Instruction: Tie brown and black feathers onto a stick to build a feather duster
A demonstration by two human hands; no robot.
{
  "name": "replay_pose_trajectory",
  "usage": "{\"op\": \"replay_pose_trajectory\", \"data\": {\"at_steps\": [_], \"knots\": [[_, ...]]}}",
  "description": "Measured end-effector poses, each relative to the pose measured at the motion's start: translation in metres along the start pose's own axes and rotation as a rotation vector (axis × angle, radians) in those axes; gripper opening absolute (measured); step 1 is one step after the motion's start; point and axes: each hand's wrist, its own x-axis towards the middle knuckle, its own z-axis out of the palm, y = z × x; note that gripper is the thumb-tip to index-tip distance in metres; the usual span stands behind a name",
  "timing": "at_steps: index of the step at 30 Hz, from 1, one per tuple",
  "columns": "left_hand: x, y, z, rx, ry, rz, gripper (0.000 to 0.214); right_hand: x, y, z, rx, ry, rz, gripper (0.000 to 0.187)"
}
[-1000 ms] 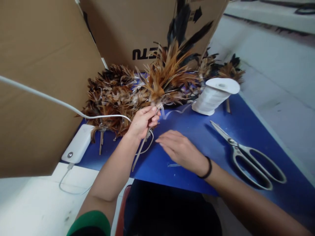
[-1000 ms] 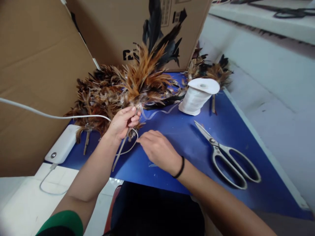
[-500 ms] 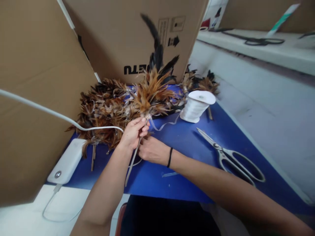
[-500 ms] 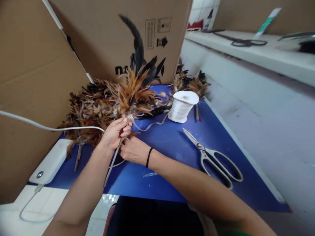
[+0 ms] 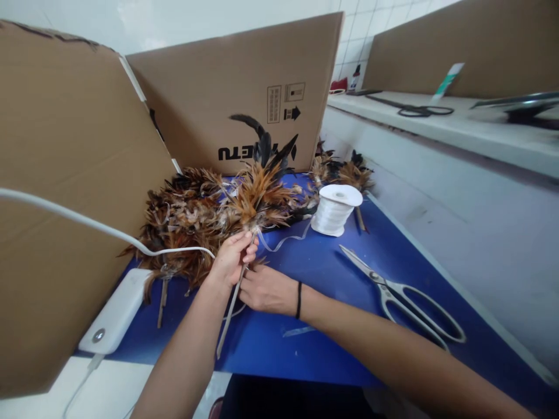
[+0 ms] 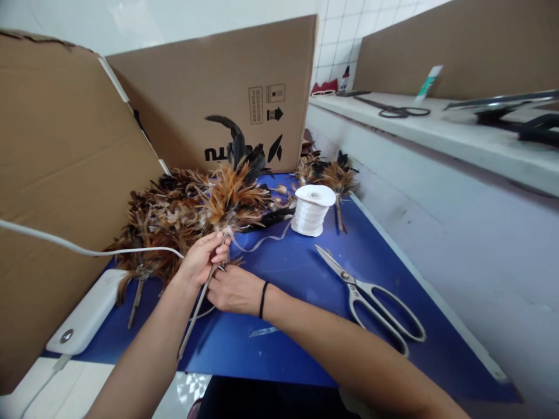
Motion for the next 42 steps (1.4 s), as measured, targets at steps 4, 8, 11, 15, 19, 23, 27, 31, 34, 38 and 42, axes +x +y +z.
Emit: {"op": "replay_pose_trajectory", "data": {"at_steps": [4, 8, 11, 15, 19, 23, 27, 31, 34, 38, 42], "knots": [[0.001, 0.001, 0.0, -0.003, 0.017, -0.023, 0.021, -0.011, -0.009, -0.023, 0.461, 0.256, 0.279, 0.02], [0.002, -0.002, -0.001, 0.054, -0.002, -0.038, 0.02, -0.025, -0.007, -0.055, 1.087, 0.572, 0.723, 0.009], [0.003, -0.007, -0.001, 0.127, -0.046, -0.066, 0.023, -0.037, 0.005, -0.066, 1.461, 0.772, 0.988, 0.005], [0.002, -0.017, 0.001, 0.181, -0.047, -0.086, 0.026, -0.049, 0.021, -0.066, 1.739, 0.882, 1.195, 0.007], [0.001, -0.026, 0.006, 0.183, -0.037, -0.108, 0.026, -0.055, 0.029, -0.066, 1.613, 0.694, 1.293, 0.006], [0.001, -0.03, 0.008, 0.194, -0.045, -0.126, 0.026, -0.057, 0.038, -0.07, 1.003, 0.43, 1.054, 0.016], [-0.001, -0.031, 0.012, 0.22, -0.031, -0.135, 0.027, -0.059, 0.046, -0.069, 0.516, 0.274, 0.701, 0.021], [-0.003, -0.032, 0.016, 0.251, -0.038, -0.137, 0.029, -0.059, 0.05, -0.065, 0.337, 0.199, 0.568, 0.02], [-0.005, -0.034, 0.018, 0.283, -0.058, -0.142, 0.029, -0.057, 0.053, -0.065, 0.274, 0.158, 0.513, 0.02], [-0.005, -0.036, 0.019, 0.292, -0.071, -0.141, 0.027, -0.054, 0.055, -0.069, 0.228, 0.074, 0.474, 0.024], [-0.005, -0.037, 0.018, 0.308, -0.07, -0.133, 0.027, -0.052, 0.055, -0.07, 0.177, 0.031, 0.461, 0.027]]}}
